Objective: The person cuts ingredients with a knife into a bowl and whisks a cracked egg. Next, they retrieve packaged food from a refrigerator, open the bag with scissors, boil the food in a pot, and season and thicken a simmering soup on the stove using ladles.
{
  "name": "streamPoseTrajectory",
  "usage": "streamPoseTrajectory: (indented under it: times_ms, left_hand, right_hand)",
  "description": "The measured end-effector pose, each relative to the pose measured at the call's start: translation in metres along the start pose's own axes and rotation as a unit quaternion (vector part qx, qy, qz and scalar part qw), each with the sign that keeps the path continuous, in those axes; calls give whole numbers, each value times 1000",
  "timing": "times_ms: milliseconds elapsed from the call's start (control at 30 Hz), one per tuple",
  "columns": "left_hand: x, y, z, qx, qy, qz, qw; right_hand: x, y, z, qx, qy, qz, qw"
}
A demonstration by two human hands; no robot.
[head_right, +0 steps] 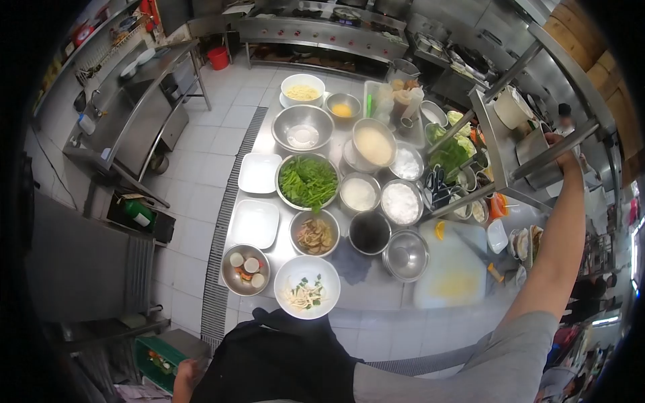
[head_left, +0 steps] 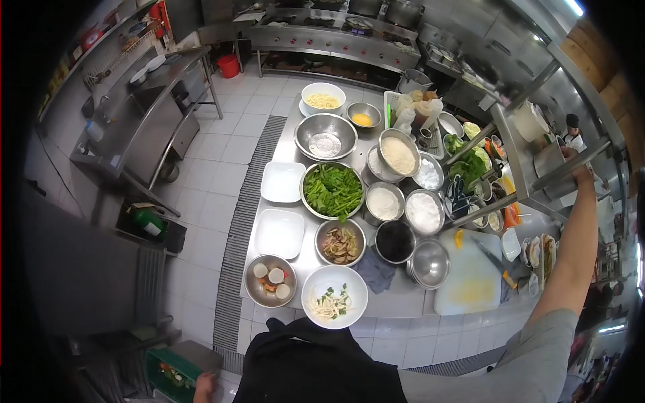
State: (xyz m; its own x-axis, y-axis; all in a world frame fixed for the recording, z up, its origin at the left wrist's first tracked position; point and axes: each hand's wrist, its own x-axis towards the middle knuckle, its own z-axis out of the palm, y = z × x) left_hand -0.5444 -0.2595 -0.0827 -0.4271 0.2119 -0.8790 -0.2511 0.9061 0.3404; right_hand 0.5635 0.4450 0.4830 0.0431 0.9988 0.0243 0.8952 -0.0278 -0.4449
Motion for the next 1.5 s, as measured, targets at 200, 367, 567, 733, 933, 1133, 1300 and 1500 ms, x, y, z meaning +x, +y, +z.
streamPoseTrajectory:
  times_ms: [200, 367, 567, 733, 933, 1133, 1300, 1500]
  left_hand:
    - [26, -18, -17, 18, 49, 60, 997]
    - [20, 30, -19, 23, 11, 44, 999]
    - [113, 111, -59, 59, 21, 226, 972]
    - [51, 321, -43, 168, 42, 388, 905]
    - [21, 502, 9, 216, -81, 520, 822]
    - [71, 532, -18, 410, -44, 441, 797]
    - [204, 395, -144, 434, 25, 302, 849]
    - [227, 245, -214, 449, -30, 155, 879]
  right_hand:
    - [-49, -57, 13, -426, 222, 87, 873]
    - [-83, 3, 0, -381, 459, 17, 802]
    - [-193, -69, 69, -132, 596, 269, 745]
    - [-226, -70, 115, 401, 703, 58, 585]
    - [-261, -145, 152, 283, 712, 68, 640]
    - [-209, -214, 202, 292, 684, -40, 668]
    - [-124, -323, 252, 303, 648, -84, 693]
    - [-36, -449, 279, 331, 557, -124, 751]
